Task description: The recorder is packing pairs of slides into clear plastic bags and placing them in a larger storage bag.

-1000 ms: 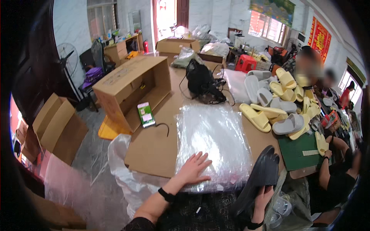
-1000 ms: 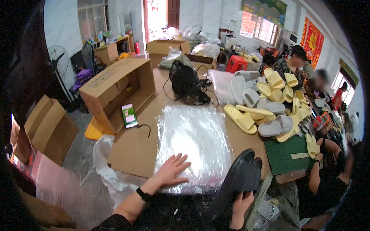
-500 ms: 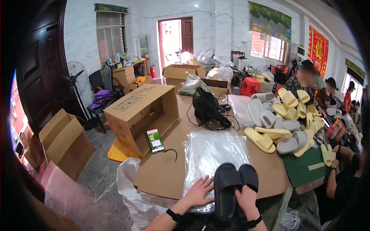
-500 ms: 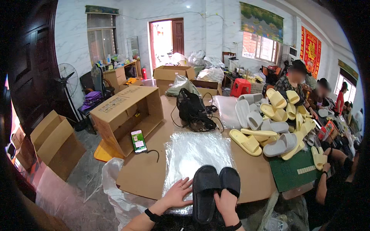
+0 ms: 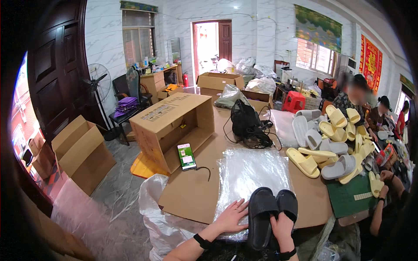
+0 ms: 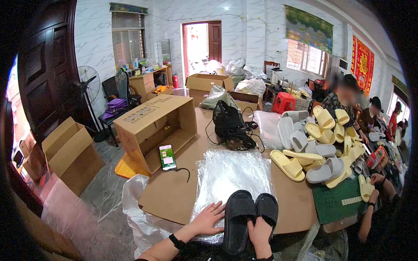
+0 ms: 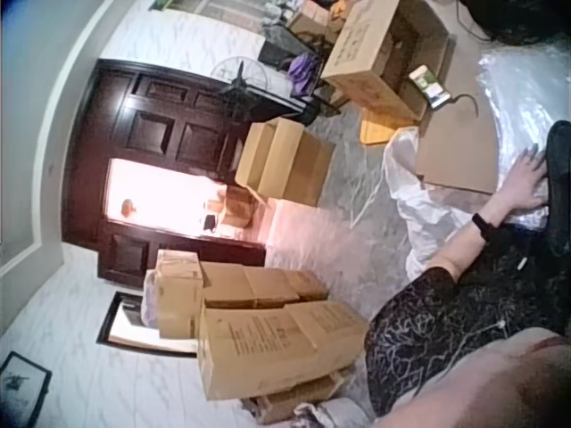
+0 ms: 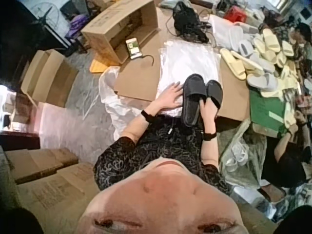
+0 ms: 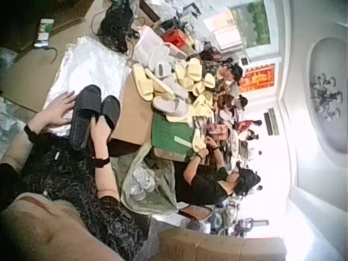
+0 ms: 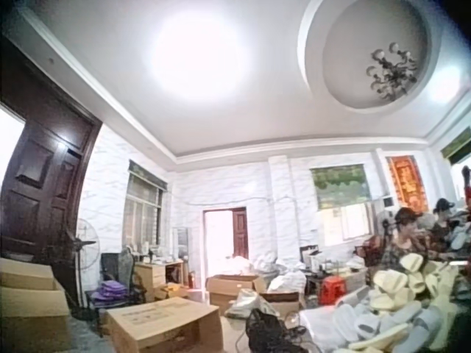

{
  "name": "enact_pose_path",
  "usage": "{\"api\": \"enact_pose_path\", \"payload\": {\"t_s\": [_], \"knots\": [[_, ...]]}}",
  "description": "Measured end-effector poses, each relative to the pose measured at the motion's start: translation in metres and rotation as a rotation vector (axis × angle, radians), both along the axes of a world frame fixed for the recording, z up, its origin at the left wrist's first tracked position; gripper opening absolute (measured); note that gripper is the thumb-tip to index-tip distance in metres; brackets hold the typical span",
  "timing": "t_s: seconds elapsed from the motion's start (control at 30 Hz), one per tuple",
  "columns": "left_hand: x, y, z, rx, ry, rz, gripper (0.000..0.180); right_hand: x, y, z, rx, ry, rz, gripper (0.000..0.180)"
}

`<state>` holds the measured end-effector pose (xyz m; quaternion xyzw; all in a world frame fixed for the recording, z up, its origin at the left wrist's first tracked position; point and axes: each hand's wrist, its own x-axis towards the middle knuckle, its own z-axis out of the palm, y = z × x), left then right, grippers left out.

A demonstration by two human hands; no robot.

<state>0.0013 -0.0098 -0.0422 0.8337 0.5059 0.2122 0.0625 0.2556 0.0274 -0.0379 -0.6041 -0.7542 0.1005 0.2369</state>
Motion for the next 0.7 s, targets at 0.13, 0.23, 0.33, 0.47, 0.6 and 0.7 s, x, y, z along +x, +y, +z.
{"api": "enact_pose_path", "payload": {"t_s": [0.13, 0.23, 0.33, 0.47, 0.6, 0.7], "knots": [[0.0006, -0.0005, -0.0003, -0.017, 0.014, 0.010, 0.070, 0.0018, 0.0001, -0.0013, -0.025, -0.017, 0.007, 0.041], [0.0004, -0.0019, -0.0001, -0.012, 0.007, 0.004, 0.070, 0.0009, -0.0014, 0.0000, -0.019, -0.008, 0.013, 0.041], [0.0001, -0.0016, 0.0010, -0.033, 0.030, 0.009, 0.072, -0.0002, -0.0021, 0.0001, -0.008, -0.019, 0.008, 0.041], [0.0011, -0.0009, 0.0019, -0.047, 0.049, 0.010, 0.073, 0.0013, -0.0013, -0.0043, 0.011, -0.028, -0.001, 0.039], [0.0006, -0.0013, 0.0013, -0.050, 0.035, 0.009, 0.073, 0.0000, -0.0016, -0.0022, 0.004, 0.010, 0.003, 0.038], [0.0009, -0.0014, 0.0029, -0.045, 0.033, 0.008, 0.073, 0.0002, -0.0020, -0.0017, -0.002, -0.017, -0.009, 0.038]]}}
